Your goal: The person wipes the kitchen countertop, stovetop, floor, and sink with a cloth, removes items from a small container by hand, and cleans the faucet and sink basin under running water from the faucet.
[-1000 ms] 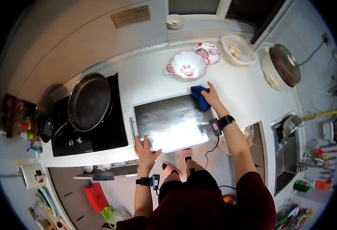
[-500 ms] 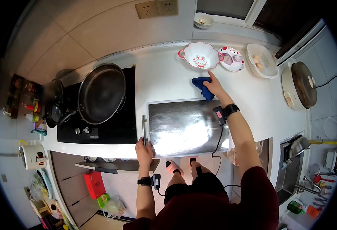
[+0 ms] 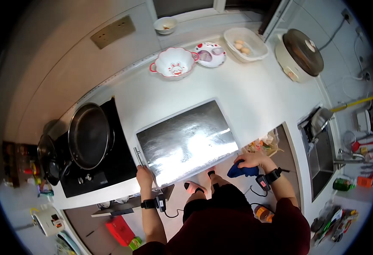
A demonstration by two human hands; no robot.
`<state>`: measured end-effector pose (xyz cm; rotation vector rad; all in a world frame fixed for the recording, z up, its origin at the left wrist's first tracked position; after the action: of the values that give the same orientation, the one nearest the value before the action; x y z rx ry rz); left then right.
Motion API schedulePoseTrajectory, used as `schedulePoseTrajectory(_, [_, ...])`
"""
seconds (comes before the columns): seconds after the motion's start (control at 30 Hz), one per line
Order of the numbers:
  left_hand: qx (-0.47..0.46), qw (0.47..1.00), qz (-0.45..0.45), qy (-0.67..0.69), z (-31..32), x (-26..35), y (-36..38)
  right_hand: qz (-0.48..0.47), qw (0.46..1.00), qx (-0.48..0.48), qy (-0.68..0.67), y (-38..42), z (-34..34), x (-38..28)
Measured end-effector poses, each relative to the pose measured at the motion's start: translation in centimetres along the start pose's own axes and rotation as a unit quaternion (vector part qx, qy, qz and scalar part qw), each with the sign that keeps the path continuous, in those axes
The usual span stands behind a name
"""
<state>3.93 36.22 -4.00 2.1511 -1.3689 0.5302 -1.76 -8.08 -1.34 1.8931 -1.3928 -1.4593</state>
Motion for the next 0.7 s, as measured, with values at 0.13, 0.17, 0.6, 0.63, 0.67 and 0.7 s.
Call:
schedulePoseTrajectory(0.13, [-0.004,1.000,0.006,0.019,0.4,0.1,1.0,0.021,0.973,0.153,-0.170,-2.4,3.4,2.9])
schedulePoseTrajectory(0.17, [-0.005,1.000,0.009,0.014,0.5,0.1,1.0,0.049,0.938,0.210,-0.273,-3.1,3.5,3.3])
schedulePoseTrajectory(0.6, [-0.002,0.998,0.057,-0.033,0.4,4.8,-8.7,-0.056,0.961,0.216,-0.165,-3.7,-7.2,1.0])
schedulePoseTrajectory(0.63, [-0.021,0.998,0.037,-0.054,0.9,4.3,-8.8,-0.113,0.963,0.213,-0.117,-2.7,-8.7,0.6])
schedulePoseTrajectory(0.67, [-0.024,0.998,-0.001,-0.054,1.3,3.6,-8.8,-0.109,0.947,0.240,-0.181,-2.1,-10.0,1.4])
schedulePoseTrajectory(0.7, [-0.039,0.997,0.002,-0.065,1.6,3.5,-8.1,-0.130,0.920,0.308,-0.205,-1.1,-12.1,1.9])
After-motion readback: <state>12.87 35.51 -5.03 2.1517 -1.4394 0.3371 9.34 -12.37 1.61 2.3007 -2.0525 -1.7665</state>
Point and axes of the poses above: each hand's wrist, its own y-axis away from the middle knuckle, its own z-axis out of the palm, x = y × z, the point moved 5 cm from there along -y, towards the middle knuckle, and after that the axes turned 13 degrees about y, right-handed, at the moved point
